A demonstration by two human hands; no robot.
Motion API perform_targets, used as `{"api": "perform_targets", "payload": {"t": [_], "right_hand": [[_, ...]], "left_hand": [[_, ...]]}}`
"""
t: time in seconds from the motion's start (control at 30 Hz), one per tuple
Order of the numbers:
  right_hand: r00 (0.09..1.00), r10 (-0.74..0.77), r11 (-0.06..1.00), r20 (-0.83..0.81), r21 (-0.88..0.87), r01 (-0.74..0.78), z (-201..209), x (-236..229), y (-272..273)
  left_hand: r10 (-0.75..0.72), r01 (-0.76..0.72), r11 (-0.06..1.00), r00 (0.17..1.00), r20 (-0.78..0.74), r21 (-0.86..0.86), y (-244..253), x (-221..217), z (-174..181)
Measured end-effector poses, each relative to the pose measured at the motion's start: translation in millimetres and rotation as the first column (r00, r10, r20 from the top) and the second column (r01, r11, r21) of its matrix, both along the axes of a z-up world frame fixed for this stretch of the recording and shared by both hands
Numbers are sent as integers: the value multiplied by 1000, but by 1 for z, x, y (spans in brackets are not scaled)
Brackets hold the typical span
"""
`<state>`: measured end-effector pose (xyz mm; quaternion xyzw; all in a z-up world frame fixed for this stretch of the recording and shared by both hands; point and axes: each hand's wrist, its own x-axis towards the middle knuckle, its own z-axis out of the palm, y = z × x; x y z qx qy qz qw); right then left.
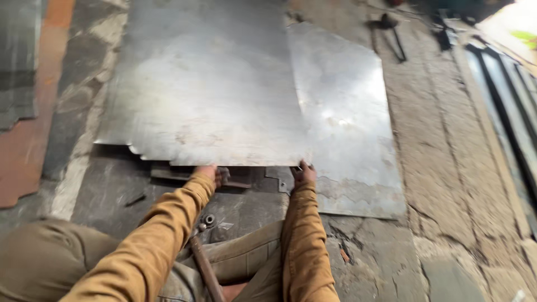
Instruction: The person sits on the floor and uses a hammer and a metal punch to create indentations along the edges of metal sheets. They repeatedly position the punch and strike it with the hammer, moving along the sheet's perimeter.
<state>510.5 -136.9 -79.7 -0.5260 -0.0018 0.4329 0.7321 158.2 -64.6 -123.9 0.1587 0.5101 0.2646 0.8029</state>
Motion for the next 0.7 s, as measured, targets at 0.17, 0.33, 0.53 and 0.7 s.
{"api": "perform_targets", "payload": {"t": [0.17, 0.33, 0.53, 0.7], "right_hand": [[955, 249, 913, 162, -368, -175, -47, 26, -25], [190, 847, 396, 496, -828, 397, -27, 30, -13], [-439, 859, 226, 265, -964, -141, 11, -170, -72], [-548, 749, 253, 372, -925, -283, 20, -283, -116]], "left_hand": [[-570, 786, 610, 523, -633, 100, -21, -95, 55], [-207, 723, 682, 41, -977, -115, 28, -214, 137], [-255, 424, 901, 345, -903, -92, 32, -229, 128], [-256, 316, 945, 560, -788, -82, 61, -228, 108]]}}
